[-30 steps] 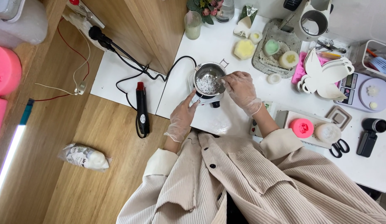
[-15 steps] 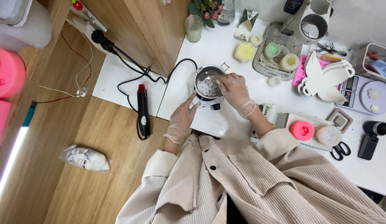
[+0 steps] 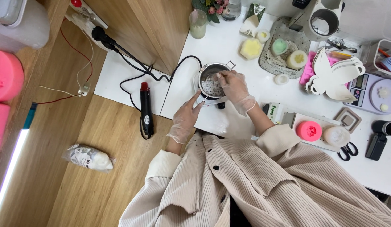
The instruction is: Melting wax flakes in a small pot using a heat gun while preparing candle molds.
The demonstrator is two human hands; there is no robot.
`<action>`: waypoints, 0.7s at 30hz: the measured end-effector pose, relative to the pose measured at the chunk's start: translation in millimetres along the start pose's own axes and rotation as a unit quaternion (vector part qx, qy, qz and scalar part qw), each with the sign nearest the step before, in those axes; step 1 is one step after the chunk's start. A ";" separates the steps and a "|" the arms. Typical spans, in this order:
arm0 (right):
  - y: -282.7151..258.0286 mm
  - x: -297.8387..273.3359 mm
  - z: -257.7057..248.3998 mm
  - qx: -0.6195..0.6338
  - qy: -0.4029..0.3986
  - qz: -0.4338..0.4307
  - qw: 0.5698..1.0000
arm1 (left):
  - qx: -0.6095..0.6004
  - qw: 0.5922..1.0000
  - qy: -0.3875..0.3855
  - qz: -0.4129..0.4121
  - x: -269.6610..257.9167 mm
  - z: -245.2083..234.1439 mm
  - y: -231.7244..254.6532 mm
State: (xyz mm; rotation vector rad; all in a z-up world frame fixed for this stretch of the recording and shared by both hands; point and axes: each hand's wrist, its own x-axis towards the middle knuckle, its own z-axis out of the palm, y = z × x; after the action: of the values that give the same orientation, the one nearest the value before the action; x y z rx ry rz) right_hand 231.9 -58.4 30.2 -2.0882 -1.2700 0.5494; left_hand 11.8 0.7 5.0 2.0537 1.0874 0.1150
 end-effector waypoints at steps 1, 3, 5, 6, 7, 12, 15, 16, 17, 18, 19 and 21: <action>-2.4 0.9 -2.9 0.000 -0.001 0.001 1.000 | -0.001 1.000 -0.001 -0.001 0.1 0.4 -0.3; -6.6 2.9 -9.1 0.026 -0.006 -0.013 1.000 | 0.002 1.000 0.008 0.016 0.9 1.5 -0.3; -9.7 6.0 -12.0 0.002 -0.020 -0.021 1.000 | 0.009 1.000 -0.005 -0.007 -1.3 -5.0 10.2; -11.5 7.2 -13.1 -0.021 -0.033 -0.030 0.999 | 0.016 0.999 -0.017 -0.029 -2.9 -8.4 15.2; -12.9 6.6 -14.0 -0.021 -0.034 -0.030 0.999 | 0.016 0.999 -0.017 -0.030 -3.6 -9.4 16.3; -2.6 5.7 -9.0 0.073 -0.053 -0.003 0.996 | 0.015 1.000 0.013 0.006 0.4 2.1 1.8; -7.4 3.9 -11.5 0.153 -0.070 0.050 0.984 | 0.032 0.998 -0.034 -0.052 -1.6 -6.0 14.5; -2.6 3.6 -7.9 0.154 -0.069 0.051 0.984 | 0.033 0.998 -0.034 -0.052 -0.8 -3.3 11.3; 1.6 4.5 -4.1 0.198 -0.073 0.063 0.975 | 0.033 0.999 -0.015 -0.030 0.8 -1.4 7.9; 5.9 5.6 -0.3 0.242 -0.078 0.076 0.964 | 0.034 0.999 0.005 -0.009 2.6 0.5 4.5; 2.3 3.7 -4.8 0.242 -0.077 0.077 0.964 | 0.033 0.999 0.003 -0.008 1.7 -0.3 7.8; -4.6 0.4 -13.4 0.178 -0.094 0.032 0.979 | 0.046 0.997 -0.026 -0.055 1.0 -2.1 14.3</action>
State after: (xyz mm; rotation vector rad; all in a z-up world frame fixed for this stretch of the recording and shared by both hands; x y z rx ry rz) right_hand 237.6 -60.5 43.0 -1.8132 -1.1110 0.9476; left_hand 20.9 -1.9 15.9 2.0600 1.1912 -0.0441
